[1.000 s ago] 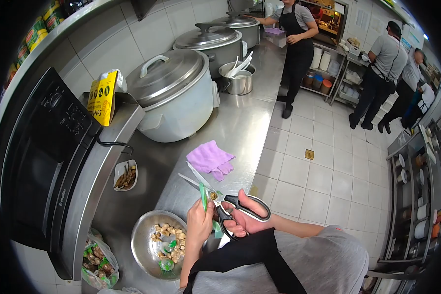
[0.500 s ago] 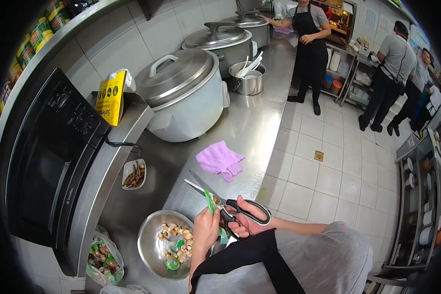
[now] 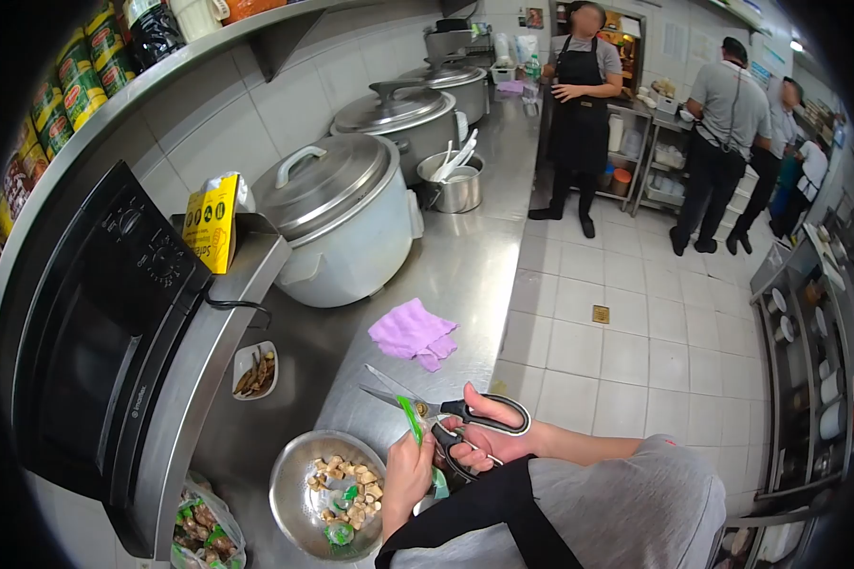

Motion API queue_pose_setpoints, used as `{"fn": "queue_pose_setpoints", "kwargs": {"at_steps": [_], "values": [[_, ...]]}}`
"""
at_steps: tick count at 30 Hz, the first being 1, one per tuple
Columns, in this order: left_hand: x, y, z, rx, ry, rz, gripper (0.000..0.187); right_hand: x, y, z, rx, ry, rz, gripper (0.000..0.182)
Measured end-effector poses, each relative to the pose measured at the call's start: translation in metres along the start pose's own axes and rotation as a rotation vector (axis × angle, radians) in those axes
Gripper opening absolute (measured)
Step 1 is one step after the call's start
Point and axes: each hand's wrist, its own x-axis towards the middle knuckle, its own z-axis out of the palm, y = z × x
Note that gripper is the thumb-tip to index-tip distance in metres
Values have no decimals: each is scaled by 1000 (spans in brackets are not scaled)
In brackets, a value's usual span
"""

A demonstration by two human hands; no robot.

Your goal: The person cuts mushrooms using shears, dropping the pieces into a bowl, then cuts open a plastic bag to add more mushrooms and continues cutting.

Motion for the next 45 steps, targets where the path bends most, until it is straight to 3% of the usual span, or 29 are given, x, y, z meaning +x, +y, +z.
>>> {"fn": "queue_pose_setpoints", "kwargs": {"at_steps": [6, 9, 10, 11, 12, 13, 15, 17, 18, 19, 20, 21, 22, 24, 26, 28, 30, 34, 36, 38, 40, 42, 43, 45], "values": [[-10, 5, 9, -2, -57, 128, 24, -26, 27, 9, 3, 61, -138, 54], [-24, 7, 28, -110, -131, 4, 20, -44, 34, 8, 49, 68, -147, 55], [-30, -3, 50, -99, -276, 285, 17, -39, 31, 8, -361, 316, -542, 54], [-38, -12, 64, -84, -421, 565, 14, -44, 9, 13, -238, 436, -708, 51], [-47, 21, 52, -237, -446, 377, 15, -53, -14, 20, -95, 440, -854, 49], [-45, 20, 49, -280, -429, 245, 14, -64, -40, 14, -173, 405, -871, 47], [-41, 31, 44, -313, -421, 155, 15, -69, -64, 12, -412, 594, -772, 45], [-41, 31, 48, -308, -381, 203, 12, -50, -73, -17, -599, 630, -584, 41], [-43, 37, 45, -360, -351, 141, 13, -33, -67, -37, -852, 762, -590, 38], [-42, 41, 45, -415, -324, 83, 17, -17, -64, -48, -1119, 886, -447, 36], [-42, 41, 46, -409, -300, 117, 18, 13, -63, -113, -1410, 788, -657, 41], [-43, 38, 49, -410, -309, 105, 18, 22, -53, -102, -1748, 897, -537, 48], [-45, 33, 54, -475, -248, 90, 18, 34, -51, -108, -1942, 816, -571, 52], [-48, 36, 57, -594, -123, -16, 19, 58, -54, -118, -2129, 756, -451, 42], [-50, 32, 56, -644, 11, 80, 20, 74, -66, -122, -2254, 560, -749, 36], [-52, 27, 58, -745, 192, 152, 23, 89, -83, -116, -2424, 436, -817, 29], [-52, 30, 52, -792, 384, 183, 23, 107, -104, -126, -2581, 398, -643, 21], [-49, 25, 31, -803, 657, 281, 24, 122, -116, -97, -2667, 359, -434, 20], [-45, 19, 21, -817, 779, 259, 33, 125, -110, -69, -2187, 379, -764, 25], [-17, 27, 11, -937, 863, 224, 40, 122, -103, -32, -1676, 277, -851, 28], [15, 20, 3, -1043, 885, 183, 37, 100, -78, 12, -1420, 249, -1088, 21], [40, -10, -2, -883, 976, 91, 35, 86, -66, 28, -1654, 250, -1019, 21], [45, -20, -3, -983, 1015, 14, 30, 81, -63, 28, -1823, 186, -974, 24], [49, -35, -1, -1037, 998, -38, 31, 80, -49, 25, -1865, 77, -840, 29]]}}
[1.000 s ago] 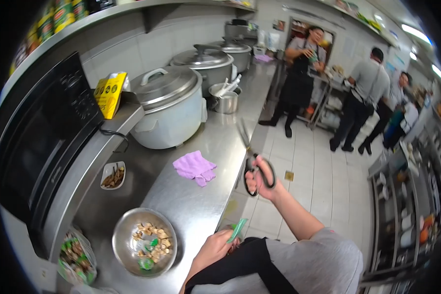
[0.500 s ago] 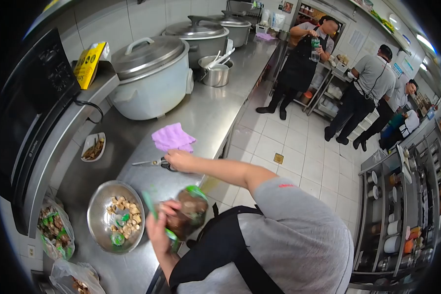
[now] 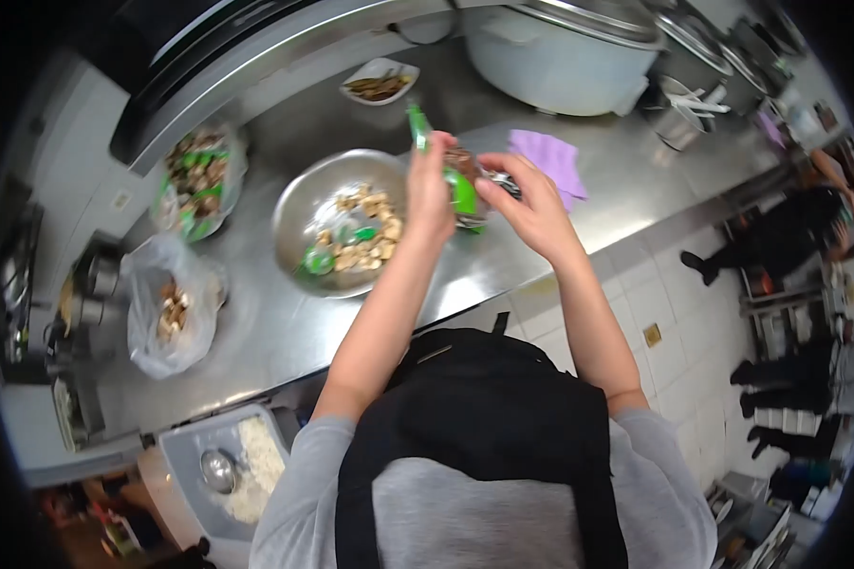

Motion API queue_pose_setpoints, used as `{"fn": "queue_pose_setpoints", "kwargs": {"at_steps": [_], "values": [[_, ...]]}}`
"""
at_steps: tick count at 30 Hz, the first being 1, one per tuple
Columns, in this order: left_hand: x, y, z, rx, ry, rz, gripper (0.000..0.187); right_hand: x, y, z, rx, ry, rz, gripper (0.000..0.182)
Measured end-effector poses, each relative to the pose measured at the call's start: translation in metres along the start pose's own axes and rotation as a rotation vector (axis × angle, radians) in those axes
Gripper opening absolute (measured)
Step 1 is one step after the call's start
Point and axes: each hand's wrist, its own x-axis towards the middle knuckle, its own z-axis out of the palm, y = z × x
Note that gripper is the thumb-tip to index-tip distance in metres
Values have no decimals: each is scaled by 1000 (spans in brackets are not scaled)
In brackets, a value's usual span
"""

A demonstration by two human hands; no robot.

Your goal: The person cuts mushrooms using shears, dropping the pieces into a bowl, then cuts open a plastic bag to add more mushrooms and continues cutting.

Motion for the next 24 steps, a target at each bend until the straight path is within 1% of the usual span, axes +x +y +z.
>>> {"fn": "queue_pose_setpoints", "kwargs": {"at_steps": [2, 3, 4, 6, 7, 8, 10, 11, 12, 14, 15, 16, 17, 19, 20, 21, 22, 23, 24], "values": [[1, 1, -5, -160, -21, -169, 34, -9, 10, 16, -211, 33, -43, 31], [-3, 8, -6, -139, -75, -251, 38, -10, 14, 28, -166, 103, -2, 29], [-5, 8, -10, -126, -100, -258, 38, -12, 22, 32, -171, 132, 2, 29], [2, 5, -23, -151, -357, -279, 39, -6, 39, 35, -224, 219, 133, 22], [7, 4, -28, -122, -358, -281, 35, -2, 48, 34, -132, 236, 200, 16], [13, 3, -33, -119, -389, -279, 35, -1, 55, 32, -143, 264, 192, 16], [11, 13, -34, 356, -471, -109, 34, -3, 60, 26, 443, 218, 344, 12], [12, 17, -36, 354, -477, -135, 40, -3, 64, 23, 387, 221, 313, 11], [16, 20, -38, 345, -497, -142, 40, -2, 61, 19, 371, 237, 317, 11], [20, 23, -42, 600, -720, 46, 42, -5, 54, 11, 94, 287, 457, 14], [24, 15, -43, 502, -724, 37, 33, -5, 47, 10, 77, 304, 464, 14], [28, 7, -47, 487, -749, 33, 33, -4, 38, 12, -226, 332, 189, 16], [34, 0, -51, 554, -723, 53, 27, -3, 30, 15, -533, 347, -87, 18], [33, -2, -45, 642, -657, 117, 11, -4, 28, 23, -551, 251, -108, 19], [31, -3, -43, 695, -638, 249, 9, -4, 22, 21, -551, 173, -90, 19], [25, 0, -36, 598, -580, 88, 6, -4, 24, 21, -525, 232, -101, 16], [28, -3, -39, 650, -610, 157, 6, -3, 26, 21, -506, 256, -91, 14], [32, -9, -44, 556, -676, 135, 9, -2, 17, 22, -464, 298, -42, 13], [26, 1, -38, 534, -697, 81, 15, -1, 12, 22, -433, 286, 6, 13]]}}
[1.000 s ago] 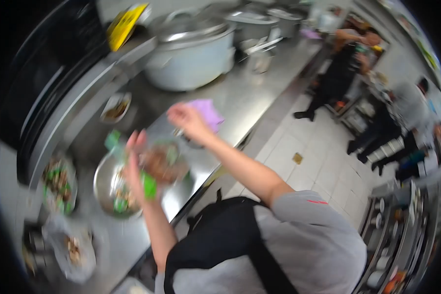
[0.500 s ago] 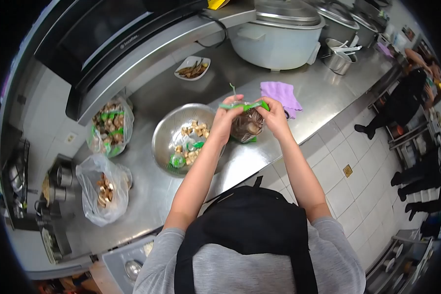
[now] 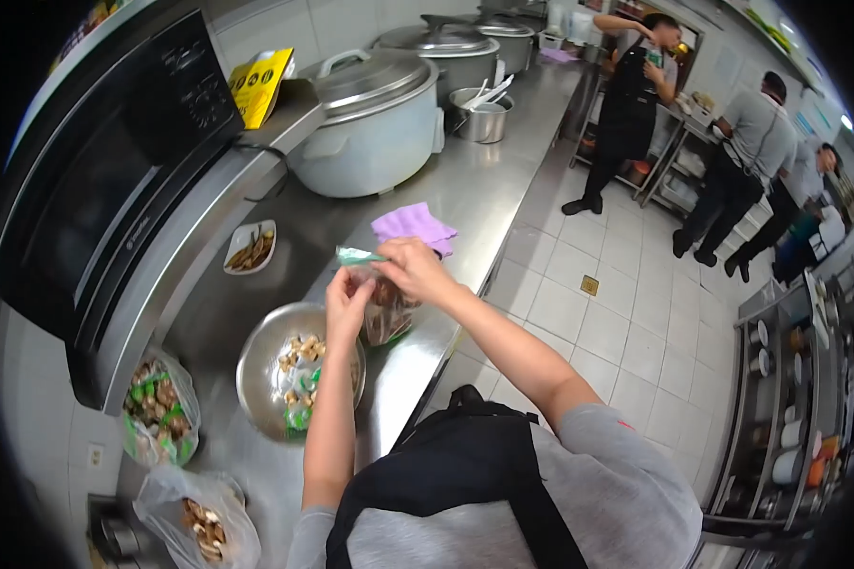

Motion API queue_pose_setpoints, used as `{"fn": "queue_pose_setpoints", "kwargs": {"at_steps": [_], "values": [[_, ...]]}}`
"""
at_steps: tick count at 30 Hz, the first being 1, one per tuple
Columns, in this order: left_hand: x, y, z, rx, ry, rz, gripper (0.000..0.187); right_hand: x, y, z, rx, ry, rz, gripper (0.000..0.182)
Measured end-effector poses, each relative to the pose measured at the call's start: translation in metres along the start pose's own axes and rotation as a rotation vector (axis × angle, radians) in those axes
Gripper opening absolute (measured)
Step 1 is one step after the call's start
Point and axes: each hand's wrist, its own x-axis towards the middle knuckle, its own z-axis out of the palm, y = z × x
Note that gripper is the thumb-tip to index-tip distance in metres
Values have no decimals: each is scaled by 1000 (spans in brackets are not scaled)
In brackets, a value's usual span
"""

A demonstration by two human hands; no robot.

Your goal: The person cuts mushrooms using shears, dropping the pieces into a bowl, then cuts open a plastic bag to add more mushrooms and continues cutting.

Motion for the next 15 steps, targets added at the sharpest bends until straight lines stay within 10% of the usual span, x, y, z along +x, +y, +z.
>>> {"fn": "queue_pose_setpoints", "kwargs": {"at_steps": [5, 15], "values": [[2, 0, -10, 539, -87, 20, 26, 2, -13, 4, 34, 7, 54, 17], [-10, 30, 6, 493, 69, 201, 25, 15, -8, 33, 143, 180, 217, 24]]}}
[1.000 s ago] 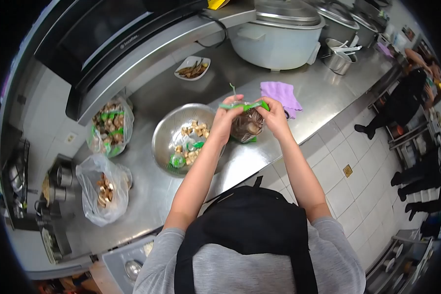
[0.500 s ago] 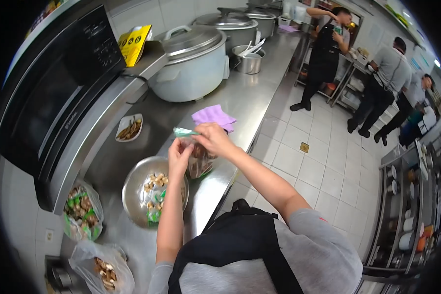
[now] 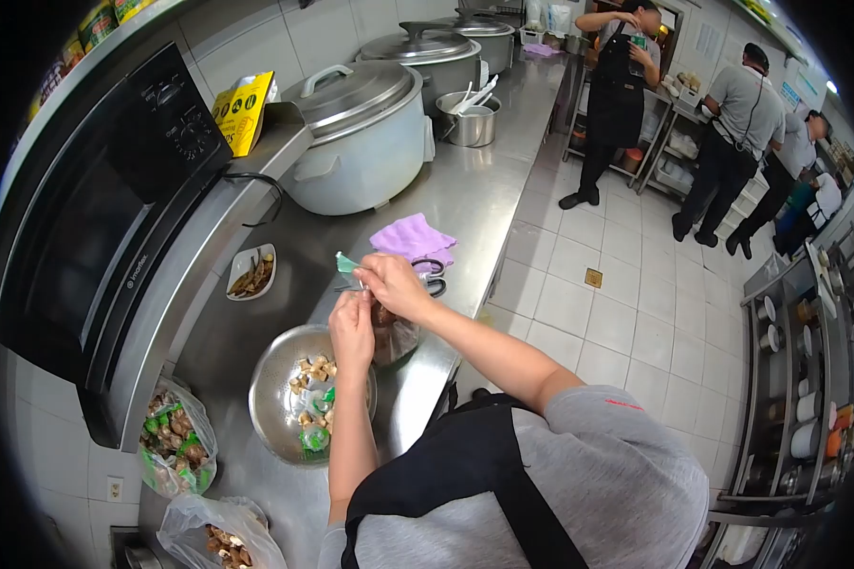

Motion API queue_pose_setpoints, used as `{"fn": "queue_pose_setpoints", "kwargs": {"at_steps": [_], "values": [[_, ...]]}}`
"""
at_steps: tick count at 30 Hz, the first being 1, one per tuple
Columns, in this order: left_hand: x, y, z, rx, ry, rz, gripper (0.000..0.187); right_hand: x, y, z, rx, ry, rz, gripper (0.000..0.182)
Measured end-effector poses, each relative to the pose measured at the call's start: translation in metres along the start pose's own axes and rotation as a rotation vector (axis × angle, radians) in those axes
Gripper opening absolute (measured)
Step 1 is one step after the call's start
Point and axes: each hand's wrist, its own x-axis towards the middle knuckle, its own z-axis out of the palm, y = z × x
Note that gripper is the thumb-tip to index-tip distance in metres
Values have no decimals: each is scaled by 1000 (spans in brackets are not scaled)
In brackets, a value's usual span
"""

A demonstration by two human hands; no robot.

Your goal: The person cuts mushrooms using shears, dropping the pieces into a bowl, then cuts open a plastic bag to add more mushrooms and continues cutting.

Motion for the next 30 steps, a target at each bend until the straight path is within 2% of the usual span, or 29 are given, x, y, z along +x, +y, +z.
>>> {"fn": "queue_pose_setpoints", "kwargs": {"at_steps": [1, 3, 5, 7, 9, 11, 13, 15, 17, 19, 23, 26, 29, 30], "values": [[4, 3, 1, 3, 8, 7, 25, 2, 1, 1, 2, 1, -11, 24], [8, 8, 4, 160, 35, 55, 28, 7, 7, 1, 134, 54, 165, 23], [10, 13, 9, 147, 25, 22, 27, 12, 17, 4, 176, 94, 188, 25], [7, 21, 15, 117, 35, 90, 24, 25, 31, 4, 394, 355, 293, 26], [3, 23, 26, 52, 38, 40, 25, 39, 40, -13, 409, 332, 301, 26], [3, 21, 29, -30, 63, 27, 25, 43, 27, -30, 368, 202, 337, 26], [9, 25, 33, -119, 80, 44, 25, 45, 26, -40, 436, 213, 321, 25], [14, 32, 36, -203, 91, 45, 24, 47, 23, -51, 486, 301, 191, 27], [19, 42, 37, -233, 84, 41, 22, 48, 11, -69, 457, 297, 170, 27], [21, 44, 44, -321, 81, 19, 19, 46, 2, -86, 392, 252, 46, 28], [24, 53, 57, -344, 19, 24, 15, 40, -1, -117, 329, 201, 62, 23], [24, 55, 72, -362, -21, 31, 13, 31, 8, -131, 341, 284, 107, 23], [22, 54, 82, -317, -10, 60, 11, 25, 16, -141, 271, 245, 216, 24], [22, 57, 83, -326, -15, 31, 10, 25, 17, -141, 308, 266, 182, 24]]}}
